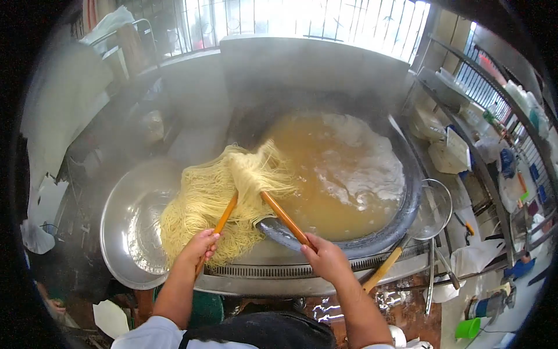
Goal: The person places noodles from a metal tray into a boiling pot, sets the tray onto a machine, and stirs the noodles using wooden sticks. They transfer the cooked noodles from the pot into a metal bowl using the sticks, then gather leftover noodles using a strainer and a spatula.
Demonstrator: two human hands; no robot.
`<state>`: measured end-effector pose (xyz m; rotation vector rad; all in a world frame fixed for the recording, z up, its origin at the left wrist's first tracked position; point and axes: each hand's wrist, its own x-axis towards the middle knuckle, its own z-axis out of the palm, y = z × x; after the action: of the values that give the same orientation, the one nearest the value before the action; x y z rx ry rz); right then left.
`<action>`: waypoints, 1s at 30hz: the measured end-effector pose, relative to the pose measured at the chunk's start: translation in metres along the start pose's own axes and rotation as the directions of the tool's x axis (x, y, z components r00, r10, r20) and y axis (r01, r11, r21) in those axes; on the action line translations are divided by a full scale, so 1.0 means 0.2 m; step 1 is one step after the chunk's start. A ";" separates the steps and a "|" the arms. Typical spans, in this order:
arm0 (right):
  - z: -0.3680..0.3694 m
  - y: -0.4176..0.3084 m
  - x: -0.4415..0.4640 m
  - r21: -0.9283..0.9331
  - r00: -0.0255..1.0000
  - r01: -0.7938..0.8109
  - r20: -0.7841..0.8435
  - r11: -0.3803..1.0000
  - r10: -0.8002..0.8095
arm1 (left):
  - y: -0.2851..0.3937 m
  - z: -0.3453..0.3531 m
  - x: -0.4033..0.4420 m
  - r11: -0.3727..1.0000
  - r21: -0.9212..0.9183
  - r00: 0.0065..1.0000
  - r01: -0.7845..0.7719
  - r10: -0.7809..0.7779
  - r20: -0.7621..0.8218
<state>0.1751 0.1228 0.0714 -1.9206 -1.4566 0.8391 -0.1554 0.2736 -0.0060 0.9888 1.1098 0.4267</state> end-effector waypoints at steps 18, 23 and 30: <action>1.11 -1.35 0.31 -0.616 0.772 0.619 0.590 0.488 -0.234 | -0.34 -1.02 -1.37 0.695 0.631 0.819 0.345 0.105 -0.564; 1.10 -1.21 0.29 -0.613 0.786 0.575 0.598 0.541 -0.157 | -0.49 -1.08 -1.85 0.524 0.680 0.703 0.513 0.199 -0.683; 0.18 -0.92 0.15 -0.509 0.758 0.540 0.640 0.670 -0.126 | -0.15 -0.85 -2.13 0.546 0.633 0.470 0.549 0.425 -0.774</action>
<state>0.0418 0.1976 0.1852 -1.7911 -2.7221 0.7747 -0.4923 0.0264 0.1843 1.6372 2.5455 0.2971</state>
